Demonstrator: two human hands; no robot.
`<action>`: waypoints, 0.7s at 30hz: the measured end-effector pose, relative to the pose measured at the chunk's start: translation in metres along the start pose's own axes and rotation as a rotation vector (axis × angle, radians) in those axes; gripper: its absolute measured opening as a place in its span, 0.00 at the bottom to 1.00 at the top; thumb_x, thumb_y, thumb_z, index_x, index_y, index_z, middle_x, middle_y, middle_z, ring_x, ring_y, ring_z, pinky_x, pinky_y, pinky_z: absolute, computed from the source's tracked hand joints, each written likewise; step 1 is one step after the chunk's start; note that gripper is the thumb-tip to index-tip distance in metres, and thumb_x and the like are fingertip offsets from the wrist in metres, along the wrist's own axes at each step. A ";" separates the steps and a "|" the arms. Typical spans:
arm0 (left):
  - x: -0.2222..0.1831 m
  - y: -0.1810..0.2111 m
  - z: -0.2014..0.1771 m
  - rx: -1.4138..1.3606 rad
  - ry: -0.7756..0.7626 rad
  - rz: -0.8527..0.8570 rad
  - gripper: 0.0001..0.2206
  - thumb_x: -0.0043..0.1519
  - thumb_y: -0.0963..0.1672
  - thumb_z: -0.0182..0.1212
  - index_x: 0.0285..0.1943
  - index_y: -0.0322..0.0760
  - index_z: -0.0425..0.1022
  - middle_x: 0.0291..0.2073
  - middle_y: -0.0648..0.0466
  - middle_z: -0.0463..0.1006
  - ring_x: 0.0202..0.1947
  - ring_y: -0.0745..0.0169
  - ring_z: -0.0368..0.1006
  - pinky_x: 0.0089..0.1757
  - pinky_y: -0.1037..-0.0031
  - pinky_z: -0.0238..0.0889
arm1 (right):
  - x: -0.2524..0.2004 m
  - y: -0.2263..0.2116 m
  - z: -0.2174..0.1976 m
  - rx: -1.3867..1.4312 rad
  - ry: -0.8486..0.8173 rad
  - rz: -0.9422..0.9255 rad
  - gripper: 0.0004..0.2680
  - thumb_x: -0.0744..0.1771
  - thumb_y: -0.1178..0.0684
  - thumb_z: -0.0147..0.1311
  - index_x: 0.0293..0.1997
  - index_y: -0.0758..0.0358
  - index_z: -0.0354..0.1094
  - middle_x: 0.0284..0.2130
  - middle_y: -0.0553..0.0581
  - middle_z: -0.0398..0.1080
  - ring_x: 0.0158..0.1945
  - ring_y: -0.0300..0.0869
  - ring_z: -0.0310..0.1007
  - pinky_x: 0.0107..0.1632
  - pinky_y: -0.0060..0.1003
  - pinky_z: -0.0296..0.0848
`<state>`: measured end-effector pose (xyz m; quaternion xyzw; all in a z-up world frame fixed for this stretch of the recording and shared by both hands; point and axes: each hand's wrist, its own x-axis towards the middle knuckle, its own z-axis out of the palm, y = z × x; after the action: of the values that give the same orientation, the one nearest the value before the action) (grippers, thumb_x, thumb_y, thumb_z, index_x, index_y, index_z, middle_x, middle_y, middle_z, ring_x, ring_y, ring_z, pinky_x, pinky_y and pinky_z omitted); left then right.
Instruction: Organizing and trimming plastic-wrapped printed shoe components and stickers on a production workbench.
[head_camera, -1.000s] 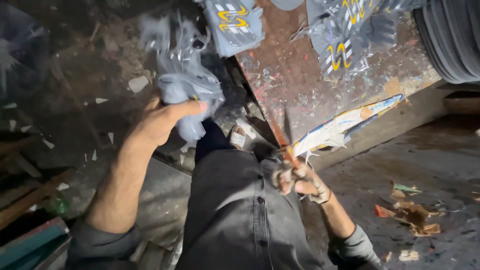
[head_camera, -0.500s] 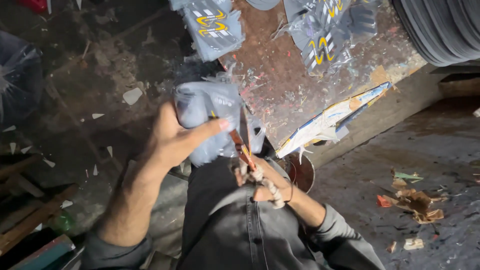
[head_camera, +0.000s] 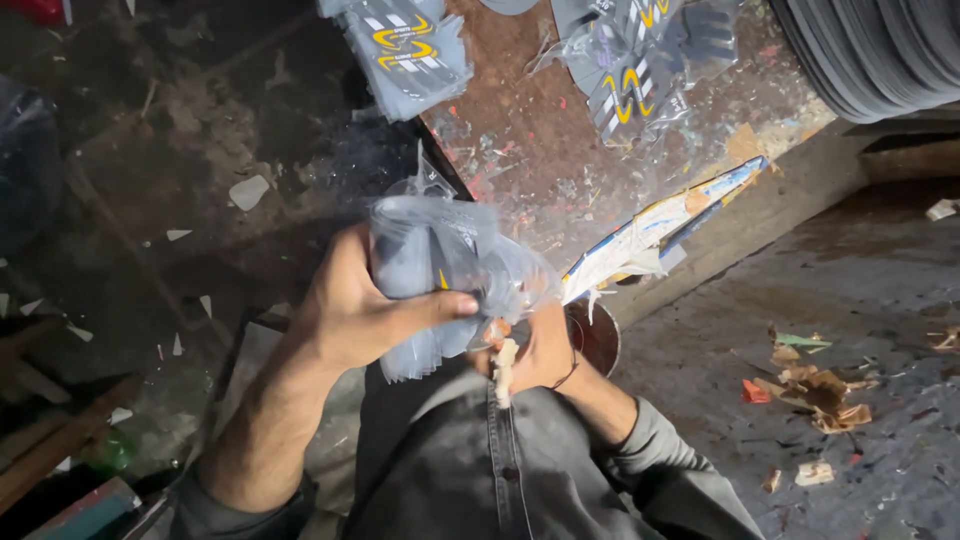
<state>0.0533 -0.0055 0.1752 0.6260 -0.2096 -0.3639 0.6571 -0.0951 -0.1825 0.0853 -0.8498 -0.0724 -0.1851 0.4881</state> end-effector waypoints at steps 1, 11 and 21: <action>0.000 0.003 0.000 -0.001 0.001 -0.001 0.23 0.50 0.40 0.77 0.54 0.30 0.76 0.43 0.55 0.84 0.45 0.72 0.77 0.48 0.74 0.73 | -0.011 0.010 0.001 0.001 -0.002 0.000 0.32 0.56 0.40 0.72 0.61 0.66 0.62 0.54 0.67 0.67 0.57 0.61 0.69 0.62 0.51 0.67; -0.001 0.011 -0.004 0.166 -0.040 0.088 0.22 0.51 0.40 0.76 0.53 0.31 0.75 0.44 0.53 0.83 0.45 0.71 0.77 0.49 0.73 0.72 | -0.033 0.036 0.007 -0.131 0.026 0.079 0.09 0.55 0.55 0.63 0.31 0.60 0.67 0.25 0.56 0.66 0.27 0.51 0.67 0.32 0.42 0.64; 0.006 0.007 -0.028 -0.025 0.250 -0.086 0.16 0.51 0.40 0.75 0.47 0.32 0.80 0.37 0.53 0.84 0.37 0.69 0.80 0.43 0.72 0.75 | -0.022 0.016 -0.008 0.213 -0.199 0.198 0.25 0.54 0.44 0.72 0.44 0.66 0.60 0.35 0.62 0.61 0.38 0.50 0.61 0.42 0.43 0.64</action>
<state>0.0791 0.0084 0.1770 0.6668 -0.0945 -0.3136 0.6694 -0.1122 -0.1961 0.0676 -0.8104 -0.0554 -0.0424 0.5816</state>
